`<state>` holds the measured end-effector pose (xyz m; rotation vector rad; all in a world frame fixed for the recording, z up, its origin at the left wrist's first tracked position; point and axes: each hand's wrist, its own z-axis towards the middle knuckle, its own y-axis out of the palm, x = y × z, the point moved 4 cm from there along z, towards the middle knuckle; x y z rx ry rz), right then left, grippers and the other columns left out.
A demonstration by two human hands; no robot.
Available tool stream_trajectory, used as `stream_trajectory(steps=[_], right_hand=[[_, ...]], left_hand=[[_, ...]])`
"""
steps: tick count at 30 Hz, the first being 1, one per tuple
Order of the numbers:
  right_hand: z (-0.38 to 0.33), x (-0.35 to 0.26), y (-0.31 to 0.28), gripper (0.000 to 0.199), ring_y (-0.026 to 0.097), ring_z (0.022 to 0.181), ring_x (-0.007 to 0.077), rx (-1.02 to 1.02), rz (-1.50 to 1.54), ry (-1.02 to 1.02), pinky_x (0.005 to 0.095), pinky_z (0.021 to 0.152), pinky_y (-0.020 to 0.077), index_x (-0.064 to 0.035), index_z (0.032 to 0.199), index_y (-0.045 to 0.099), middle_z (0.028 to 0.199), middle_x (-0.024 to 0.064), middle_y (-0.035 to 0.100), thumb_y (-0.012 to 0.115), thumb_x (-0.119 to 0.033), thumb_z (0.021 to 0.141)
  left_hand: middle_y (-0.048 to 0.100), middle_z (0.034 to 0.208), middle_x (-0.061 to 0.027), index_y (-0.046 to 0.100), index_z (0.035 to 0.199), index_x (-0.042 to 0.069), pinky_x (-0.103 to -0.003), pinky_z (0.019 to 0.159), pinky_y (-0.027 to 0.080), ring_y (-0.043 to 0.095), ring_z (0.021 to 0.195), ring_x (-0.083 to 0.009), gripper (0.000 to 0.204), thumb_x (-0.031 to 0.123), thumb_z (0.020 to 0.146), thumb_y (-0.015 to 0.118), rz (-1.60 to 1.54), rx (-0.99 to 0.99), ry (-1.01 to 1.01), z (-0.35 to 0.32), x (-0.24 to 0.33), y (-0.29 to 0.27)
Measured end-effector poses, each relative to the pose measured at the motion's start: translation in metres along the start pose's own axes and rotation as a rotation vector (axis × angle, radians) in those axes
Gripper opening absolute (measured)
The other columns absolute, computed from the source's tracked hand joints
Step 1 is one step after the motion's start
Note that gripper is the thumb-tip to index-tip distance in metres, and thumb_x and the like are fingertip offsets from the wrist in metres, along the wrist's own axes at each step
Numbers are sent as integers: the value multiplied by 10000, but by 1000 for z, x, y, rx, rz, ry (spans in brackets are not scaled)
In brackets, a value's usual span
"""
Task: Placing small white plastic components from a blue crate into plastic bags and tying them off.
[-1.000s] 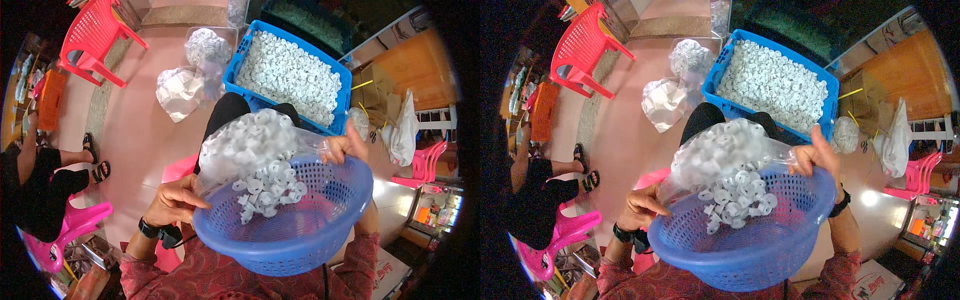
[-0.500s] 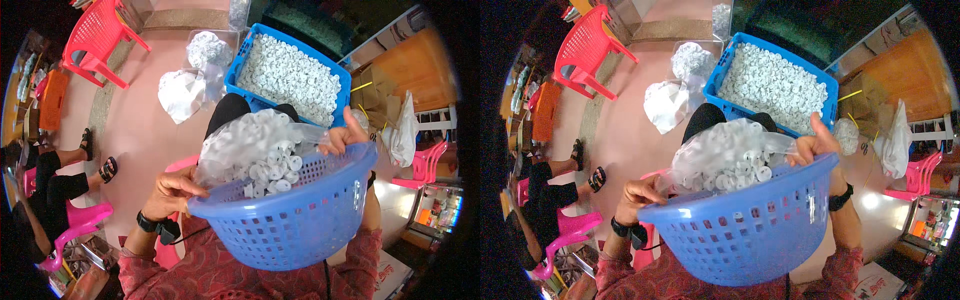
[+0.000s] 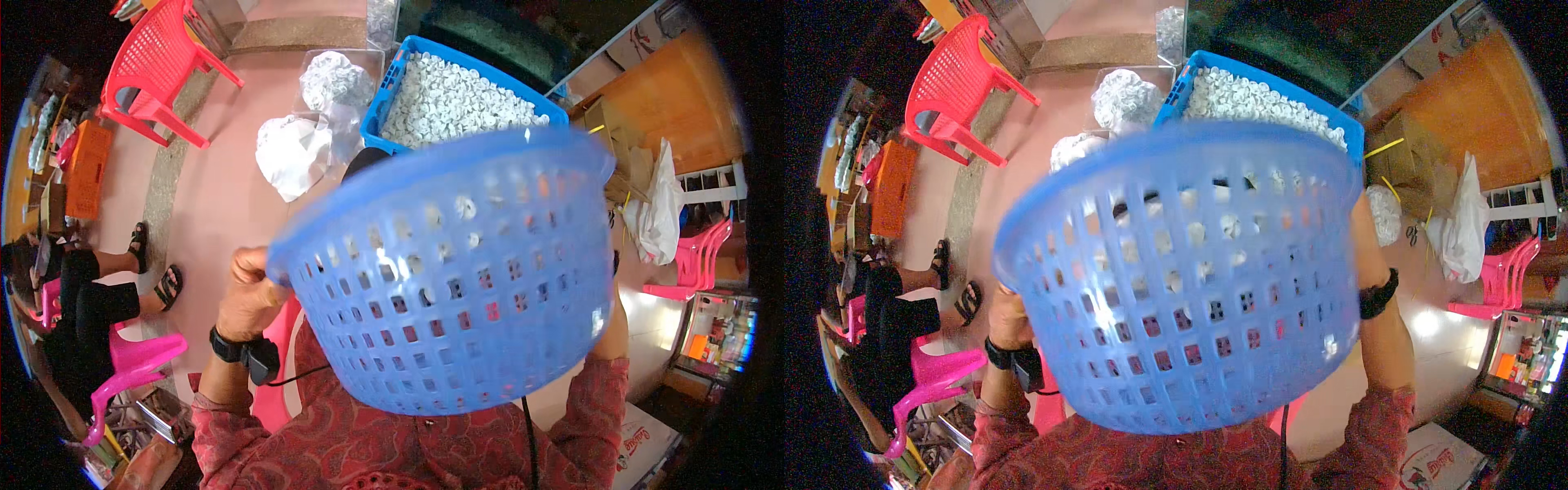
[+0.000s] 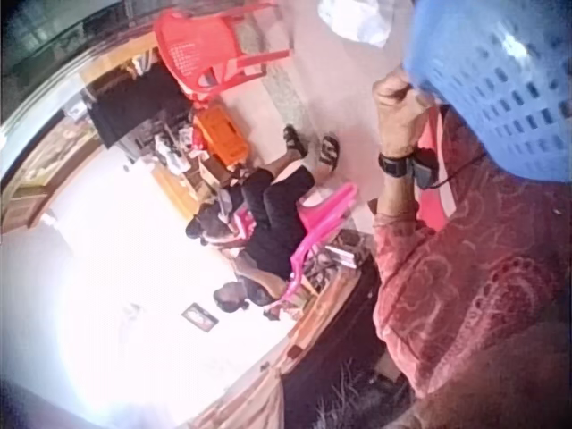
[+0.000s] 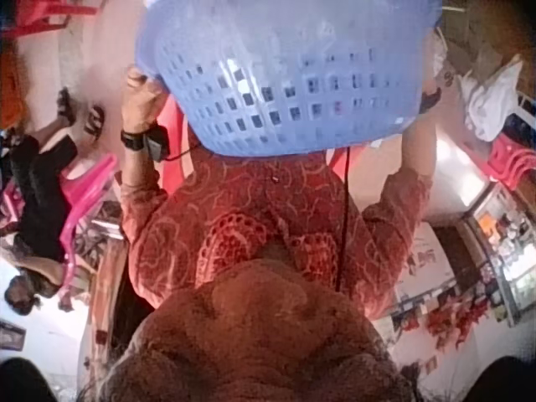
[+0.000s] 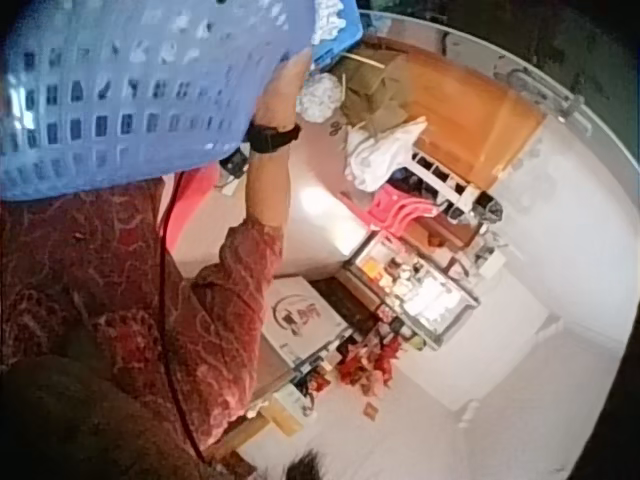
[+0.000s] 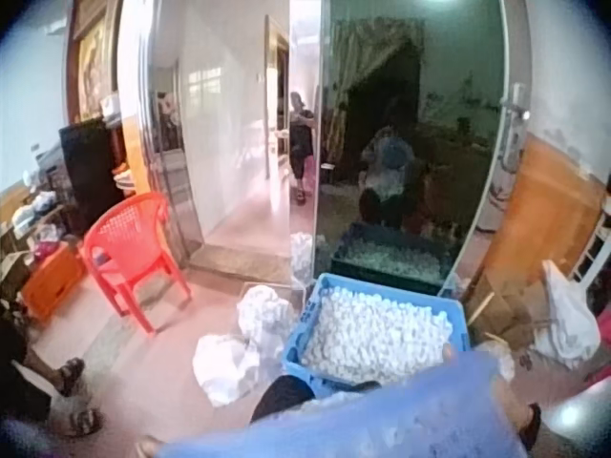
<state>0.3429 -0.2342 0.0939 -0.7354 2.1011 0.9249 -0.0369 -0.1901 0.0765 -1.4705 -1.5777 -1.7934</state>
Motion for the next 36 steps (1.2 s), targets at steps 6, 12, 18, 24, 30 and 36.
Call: stream_trajectory(steps=[6,12,18,24,30,36], right_hand=[[5,-1,-3,436,581,759,166,-96,-49,44,292,674,522,-135,1215,538,925,13,597,438,-477,965],[23,8,-35,386,564,684,150,-150,-214,97,296,618,507,-130,1084,558,884,19,583,442,-480,968],[-11,-5,-9,416,546,643,113,-114,-188,41,284,557,473,-104,936,592,763,19,570,443,-491,970],[-1,14,-39,667,525,638,156,-594,-140,482,284,548,404,-148,488,380,581,50,466,335,-616,962],[-17,18,-26,736,522,805,267,-510,-324,235,317,797,381,-130,459,319,610,77,432,160,-635,970],[-32,13,-19,706,469,763,269,-528,-259,203,338,809,372,-136,476,299,620,59,410,89,-566,995]], left_hand=[[671,802,-90,673,887,-37,-263,608,531,631,655,-150,236,163,805,767,-78,35,-61,2,-4,0],[675,788,-108,675,882,-29,-270,605,549,644,649,-163,242,170,791,777,-110,-36,-96,0,-7,7],[652,816,-99,698,856,-11,-248,600,506,624,679,-152,244,174,746,812,-8,-36,-75,-6,0,16],[544,785,-19,739,922,30,-242,594,375,468,712,-113,337,220,671,858,214,-457,-126,-14,-6,37],[491,755,2,754,969,77,-249,604,298,412,707,-116,424,260,610,885,331,-615,-156,-14,-10,43],[500,784,3,720,1075,57,-254,618,305,413,719,-116,531,240,608,894,327,-611,-100,-16,-7,37]])
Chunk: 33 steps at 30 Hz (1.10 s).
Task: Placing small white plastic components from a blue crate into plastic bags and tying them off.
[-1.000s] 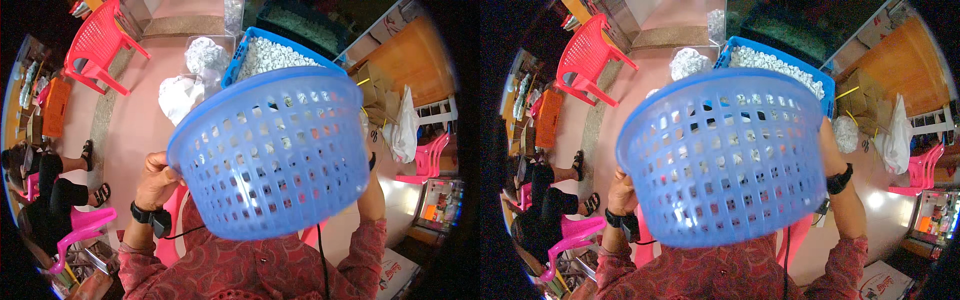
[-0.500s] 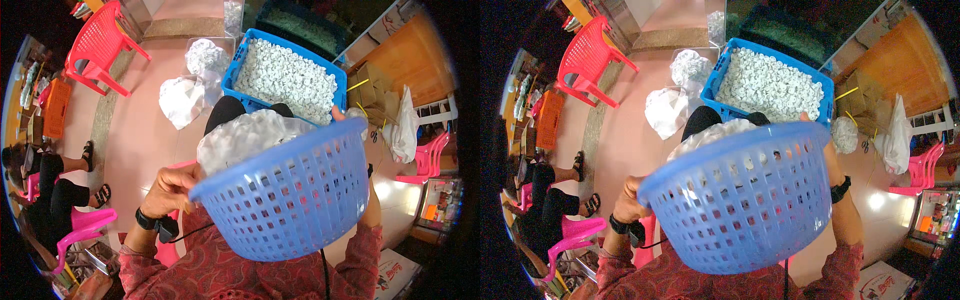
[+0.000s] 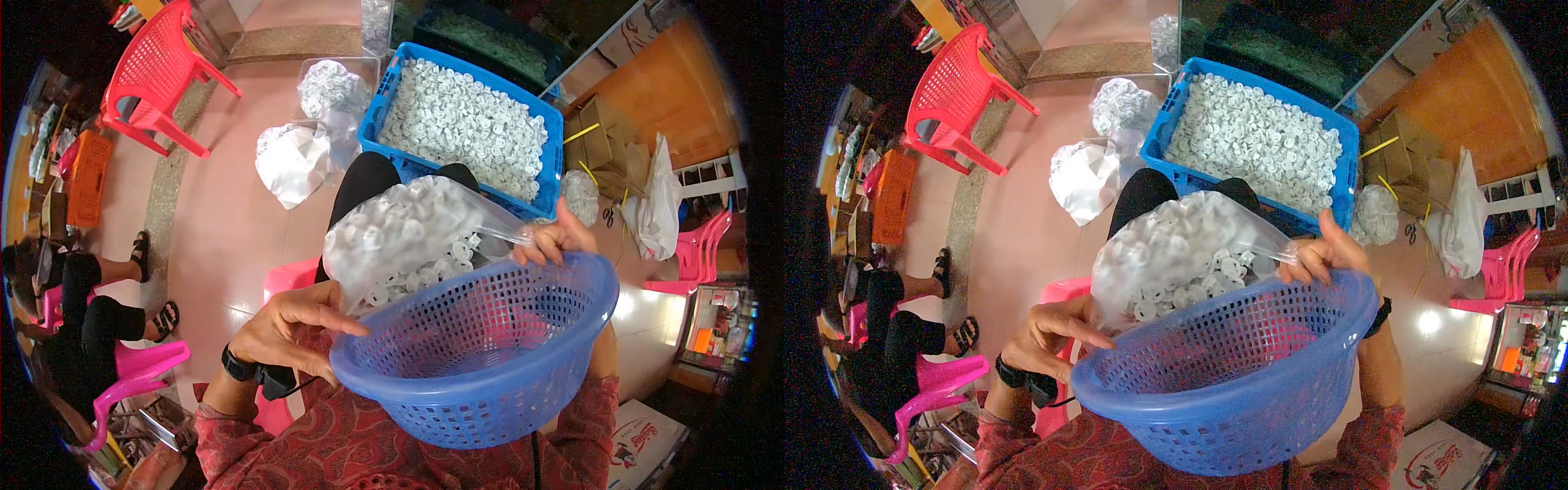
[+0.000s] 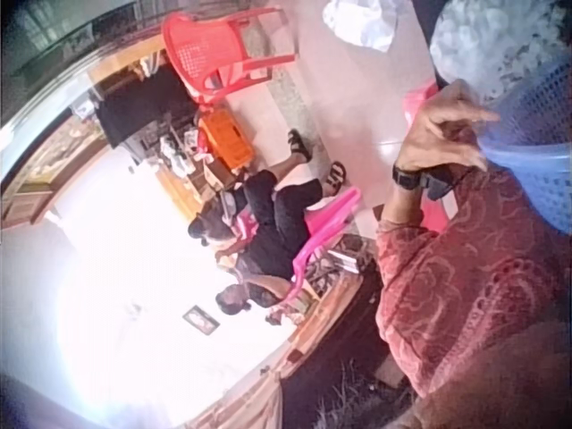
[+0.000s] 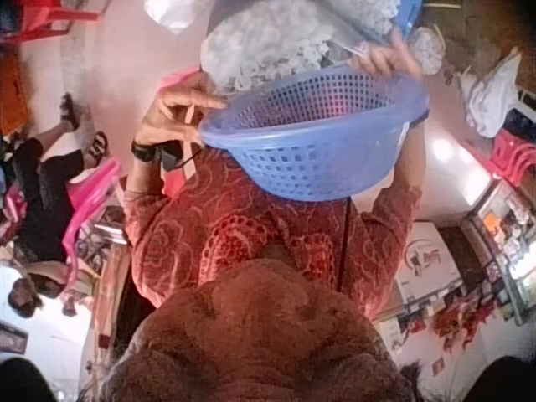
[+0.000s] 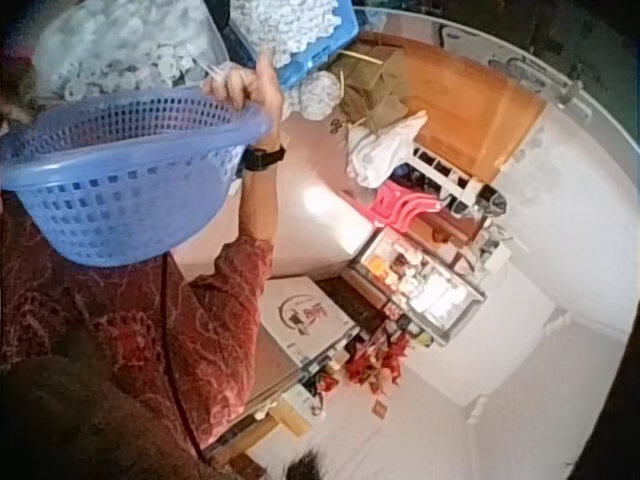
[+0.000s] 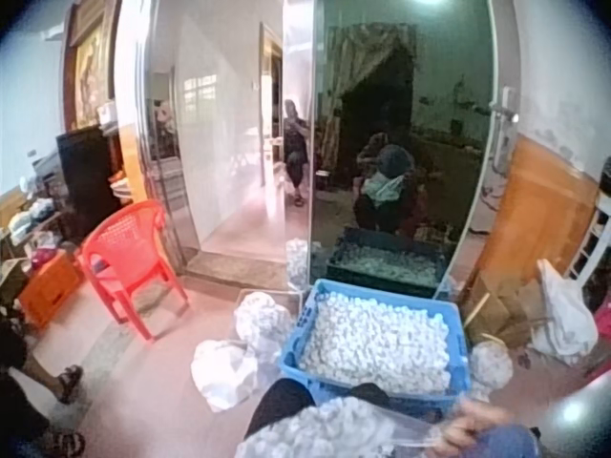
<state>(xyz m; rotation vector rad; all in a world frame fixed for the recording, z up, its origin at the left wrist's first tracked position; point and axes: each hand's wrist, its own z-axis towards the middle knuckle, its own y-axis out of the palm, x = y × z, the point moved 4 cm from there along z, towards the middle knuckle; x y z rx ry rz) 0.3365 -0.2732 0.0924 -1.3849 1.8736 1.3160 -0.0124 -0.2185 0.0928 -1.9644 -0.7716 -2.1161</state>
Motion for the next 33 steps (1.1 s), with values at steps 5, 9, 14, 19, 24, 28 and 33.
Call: stream_trajectory(steps=[5,9,14,19,24,28,33], right_hand=[[2,-10,9,724,469,744,258,-119,-100,-136,340,785,382,-129,459,310,606,69,393,107,-570,996],[3,-13,12,712,467,739,260,-187,-162,-211,340,757,383,-132,460,303,591,71,391,118,-555,1002],[4,-12,2,709,518,781,291,-232,-110,-280,369,790,418,-130,461,305,633,116,480,128,-551,1003],[0,-3,-5,715,599,972,356,-23,116,-209,452,898,480,-123,462,324,798,205,616,140,-553,1002],[0,-2,-19,759,426,1299,394,-352,251,-221,586,1077,316,-69,532,427,1250,312,528,50,-530,1002],[-6,-1,-16,769,427,1292,409,-285,245,-243,593,1078,310,-63,536,436,1277,321,504,50,-542,998],[-10,0,-23,745,464,1242,442,-122,44,-278,563,1022,380,-78,468,388,1285,335,501,173,-550,1003]], left_hand=[[535,799,-14,692,1097,-3,-251,629,311,450,747,-115,431,-1,676,788,-43,172,-26,-6,6,1],[559,812,-24,697,1059,-22,-252,649,329,462,760,-110,353,-50,707,722,-209,208,-65,-14,5,-5],[636,896,-56,694,1006,-26,-257,736,419,532,795,-123,224,-54,784,675,-48,204,-16,-16,7,-2],[654,946,-65,675,1028,-26,-248,765,459,593,856,-121,182,-42,855,624,-313,363,-88,-12,-9,-4],[652,955,-60,670,1040,-22,-239,757,464,598,859,-108,184,-43,866,613,-319,393,-109,-9,-12,-5],[654,960,-63,669,1032,-28,-244,778,467,601,875,-112,192,-61,854,607,-329,393,-84,-12,-12,-5],[656,952,-72,670,1014,-39,-264,808,476,610,886,-130,190,-80,842,600,-347,382,-66,-12,-9,-1]])
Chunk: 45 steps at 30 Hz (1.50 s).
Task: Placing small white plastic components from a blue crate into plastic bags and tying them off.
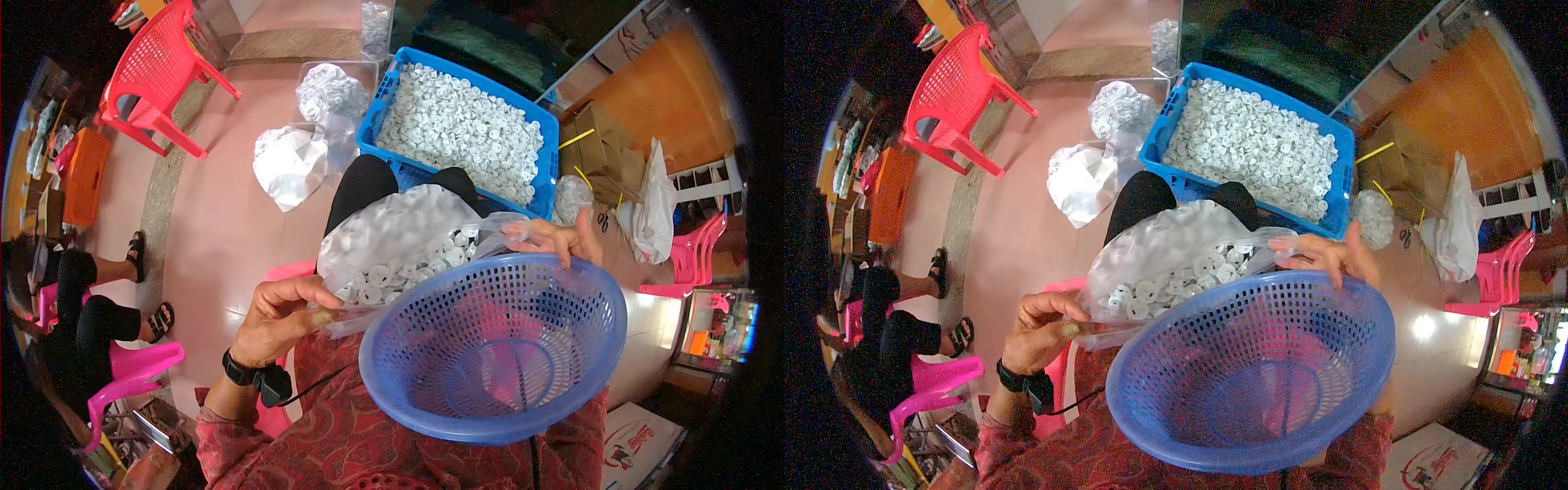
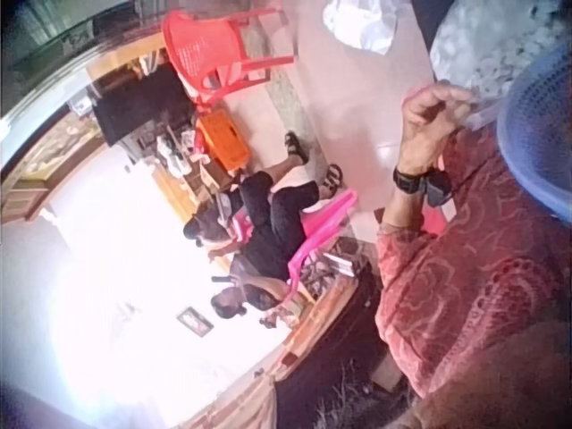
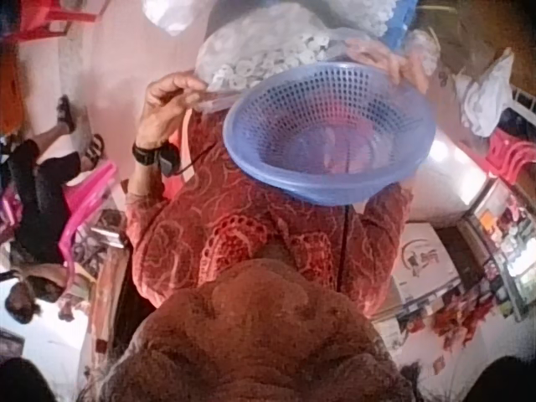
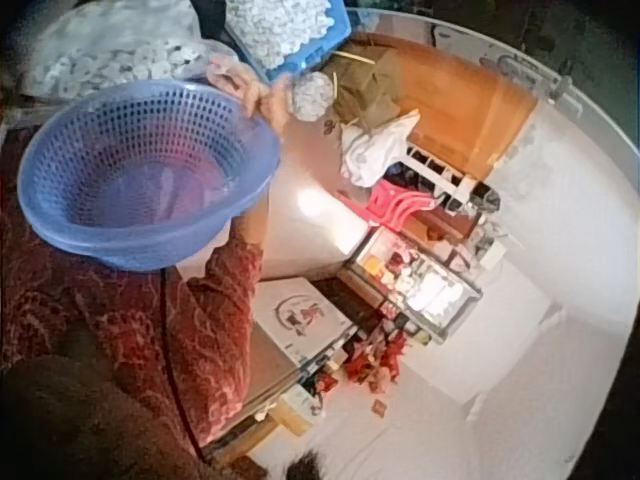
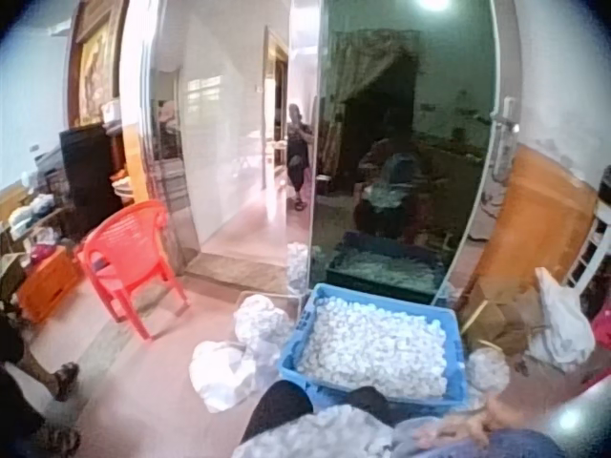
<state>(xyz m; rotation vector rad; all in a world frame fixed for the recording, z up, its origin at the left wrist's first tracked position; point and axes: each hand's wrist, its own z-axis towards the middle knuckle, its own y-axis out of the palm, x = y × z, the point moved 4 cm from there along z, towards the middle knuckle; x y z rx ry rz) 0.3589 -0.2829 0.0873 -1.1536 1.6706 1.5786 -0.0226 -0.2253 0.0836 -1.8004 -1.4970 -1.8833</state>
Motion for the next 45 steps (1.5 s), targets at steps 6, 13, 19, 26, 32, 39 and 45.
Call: stream_trajectory(steps=[6,13,19,26,32,39,45], right_hand=[[-2,-6,8,725,435,1286,404,97,-49,-66,543,1055,338,-94,463,383,1326,315,480,205,-537,1008],[-14,-19,11,754,381,1331,364,82,3,-83,504,1079,350,-84,522,452,1314,277,484,86,-526,1011],[-31,-36,-27,739,540,1125,336,183,23,-177,500,1044,368,-112,488,389,1001,168,589,138,-592,990],[-60,-51,-88,677,580,912,291,-95,75,-191,461,997,422,-65,740,568,1031,139,592,203,-573,998],[-127,-64,-262,599,580,999,249,705,-452,-387,455,977,436,-46,997,612,1102,126,599,234,-510,1020],[12,-65,-169,600,571,1109,281,785,208,-384,407,951,483,-6,1291,496,1246,151,572,322,-504,1007],[71,-3,-273,618,623,974,283,1050,-33,-248,365,838,507,5,1247,525,1104,168,637,346,-531,994]], left_hand=[[658,927,-87,673,991,-43,-283,820,487,620,876,-149,188,-98,826,601,20,51,9,0,0,-1],[654,922,-84,673,980,-44,-293,822,480,607,862,-148,193,-110,819,589,-39,35,20,3,-2,-2],[653,919,-75,673,976,-45,-273,791,471,594,843,-135,185,-106,820,594,-26,59,17,2,-4,-5],[648,819,-145,640,891,-71,-341,740,524,637,753,-217,108,-30,791,629,-5,128,23,4,-4,-8],[657,813,-158,638,896,-79,-344,731,527,642,744,-225,114,-25,796,640,19,98,31,7,0,-2],[655,810,-158,641,905,-78,-354,728,527,644,748,-236,124,-16,798,650,3,84,40,4,-1,-2],[658,810,-142,646,907,-70,-341,727,524,644,744,-221,129,-8,795,661,20,99,33,2,-5,-7]])
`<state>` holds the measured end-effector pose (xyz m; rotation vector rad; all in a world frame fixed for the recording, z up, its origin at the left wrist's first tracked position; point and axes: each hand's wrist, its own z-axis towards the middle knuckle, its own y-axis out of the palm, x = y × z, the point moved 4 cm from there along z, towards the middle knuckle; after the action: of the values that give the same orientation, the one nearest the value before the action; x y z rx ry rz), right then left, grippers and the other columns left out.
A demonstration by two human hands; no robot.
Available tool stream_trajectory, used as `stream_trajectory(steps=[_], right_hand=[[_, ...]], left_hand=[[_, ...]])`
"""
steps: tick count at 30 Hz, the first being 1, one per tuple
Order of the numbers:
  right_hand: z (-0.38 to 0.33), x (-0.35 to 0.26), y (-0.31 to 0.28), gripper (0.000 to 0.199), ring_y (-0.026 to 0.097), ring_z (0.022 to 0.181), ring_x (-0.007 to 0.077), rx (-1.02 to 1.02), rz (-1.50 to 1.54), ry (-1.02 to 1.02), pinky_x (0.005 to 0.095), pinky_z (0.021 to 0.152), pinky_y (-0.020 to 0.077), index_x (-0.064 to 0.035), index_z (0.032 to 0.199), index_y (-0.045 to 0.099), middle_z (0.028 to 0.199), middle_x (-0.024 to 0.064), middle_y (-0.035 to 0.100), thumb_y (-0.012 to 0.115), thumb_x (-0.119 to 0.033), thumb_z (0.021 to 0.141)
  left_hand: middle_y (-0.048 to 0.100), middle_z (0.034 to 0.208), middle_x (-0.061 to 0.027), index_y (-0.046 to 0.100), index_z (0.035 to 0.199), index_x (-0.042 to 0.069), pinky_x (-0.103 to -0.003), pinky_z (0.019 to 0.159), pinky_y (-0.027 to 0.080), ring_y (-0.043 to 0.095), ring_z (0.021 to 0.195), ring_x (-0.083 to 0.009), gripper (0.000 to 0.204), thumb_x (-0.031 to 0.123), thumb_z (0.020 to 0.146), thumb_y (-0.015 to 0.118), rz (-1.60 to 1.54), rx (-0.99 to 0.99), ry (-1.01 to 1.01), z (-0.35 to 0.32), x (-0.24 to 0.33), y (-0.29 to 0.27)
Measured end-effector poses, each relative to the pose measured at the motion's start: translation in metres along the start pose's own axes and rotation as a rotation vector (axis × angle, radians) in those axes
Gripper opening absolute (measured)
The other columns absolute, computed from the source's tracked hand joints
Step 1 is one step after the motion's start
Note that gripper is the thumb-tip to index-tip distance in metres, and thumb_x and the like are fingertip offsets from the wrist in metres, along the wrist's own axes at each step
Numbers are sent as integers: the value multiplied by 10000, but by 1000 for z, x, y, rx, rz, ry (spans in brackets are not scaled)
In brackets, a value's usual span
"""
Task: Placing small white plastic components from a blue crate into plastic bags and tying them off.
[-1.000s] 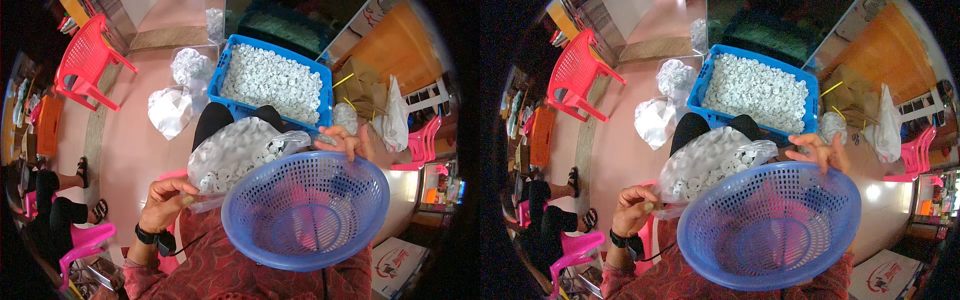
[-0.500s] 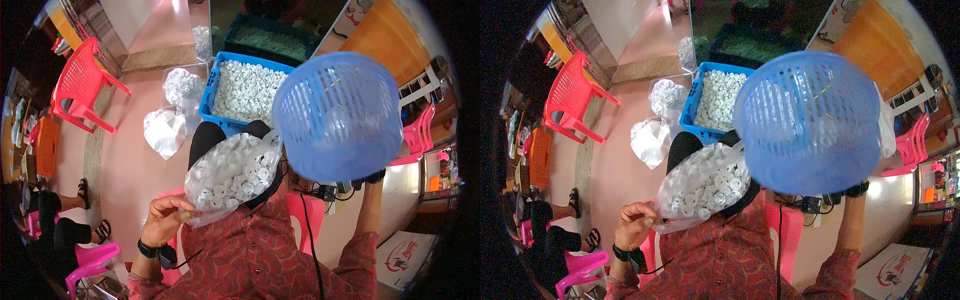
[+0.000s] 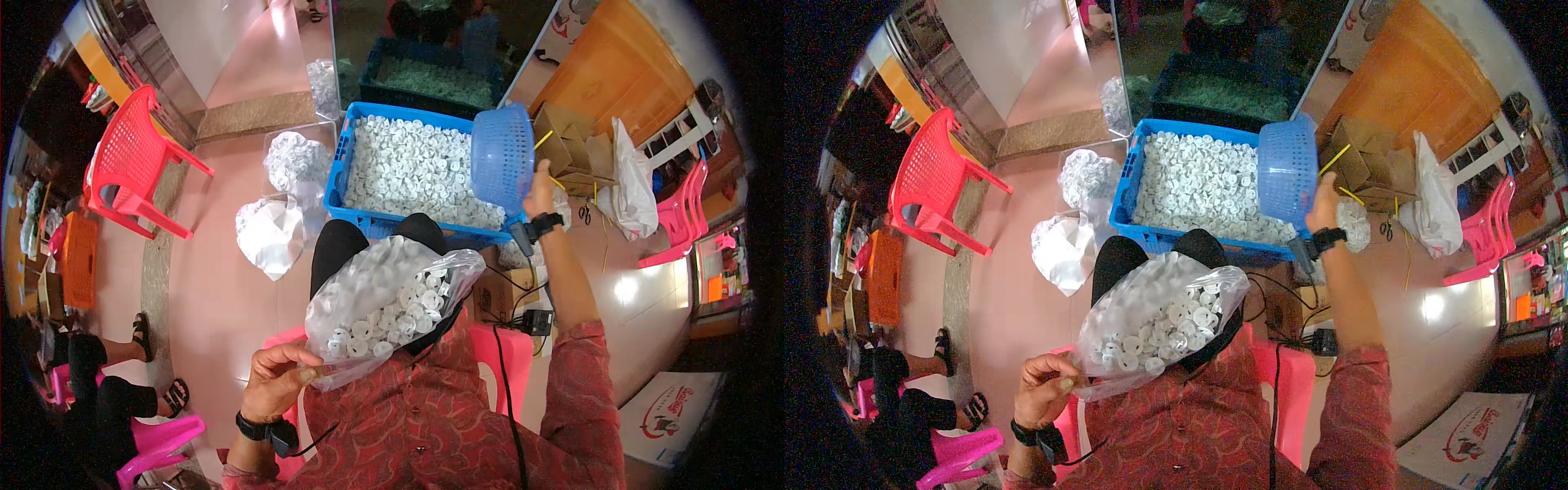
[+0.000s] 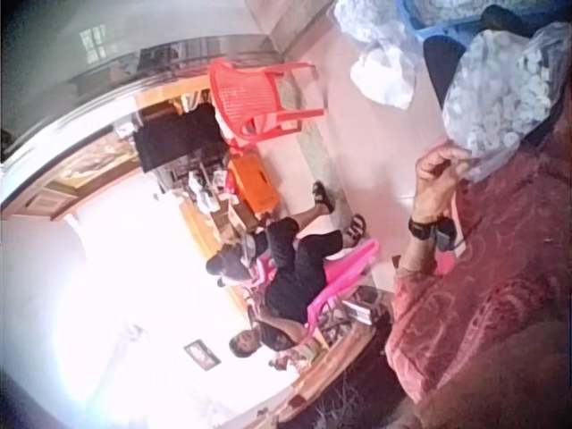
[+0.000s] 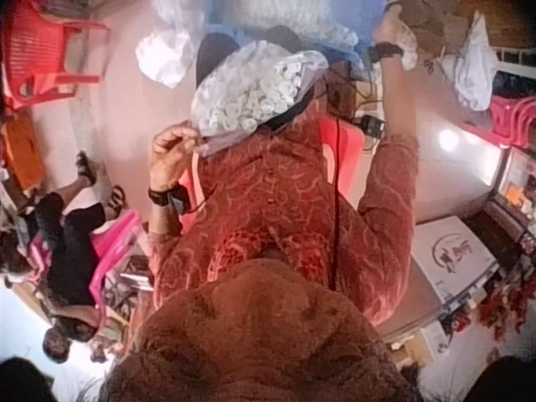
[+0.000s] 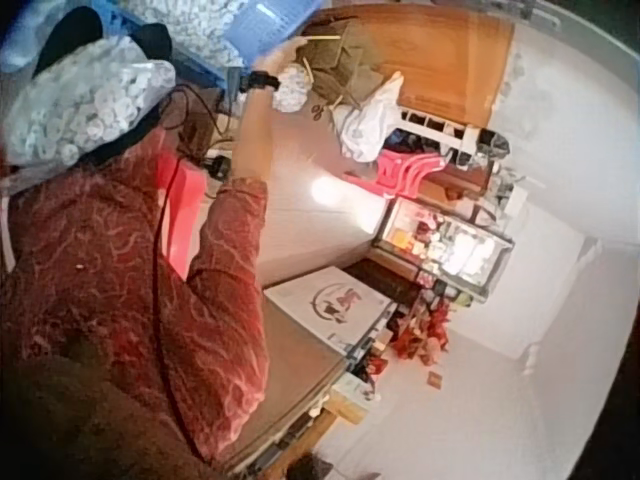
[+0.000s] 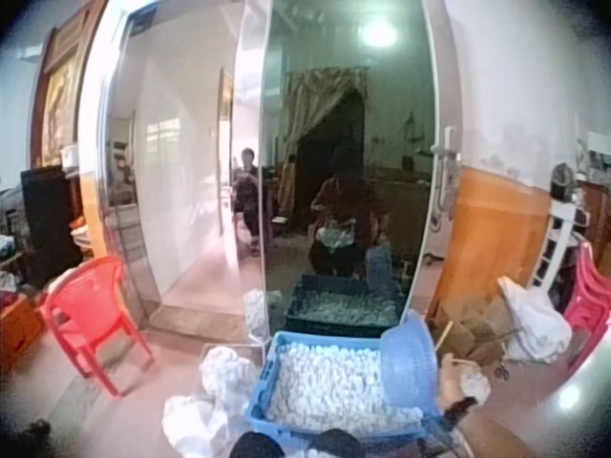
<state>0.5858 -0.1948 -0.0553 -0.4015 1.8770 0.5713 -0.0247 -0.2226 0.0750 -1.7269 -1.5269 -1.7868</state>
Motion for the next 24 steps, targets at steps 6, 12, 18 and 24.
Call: stream_trajectory(steps=[6,12,18,24], right_hand=[[-104,-5,96,697,559,1096,225,-256,-304,-4,348,908,429,19,1214,541,1140,112,598,377,-607,957],[-227,-39,109,642,493,1194,266,-833,-437,-141,386,1033,356,20,1273,486,1264,178,515,636,-458,873],[-282,-26,101,322,601,949,233,-688,-1103,-673,353,831,474,25,1019,582,1000,111,614,718,-171,803],[-286,-28,94,198,560,613,125,-666,-590,-50,280,577,469,7,828,630,715,30,626,619,-189,849]], left_hand=[[659,820,-134,649,904,-65,-319,717,516,638,741,-208,146,15,787,687,26,63,-6,-7,-1,0],[662,836,-140,646,904,-59,-334,731,518,639,753,-217,135,17,797,677,18,37,23,-8,0,-3],[641,851,-125,627,973,-52,-362,759,528,644,782,-224,146,-28,829,628,133,66,89,-6,6,10],[632,905,-87,626,1080,-51,-284,664,540,630,722,-150,221,-81,863,592,153,48,87,-10,15,15]])
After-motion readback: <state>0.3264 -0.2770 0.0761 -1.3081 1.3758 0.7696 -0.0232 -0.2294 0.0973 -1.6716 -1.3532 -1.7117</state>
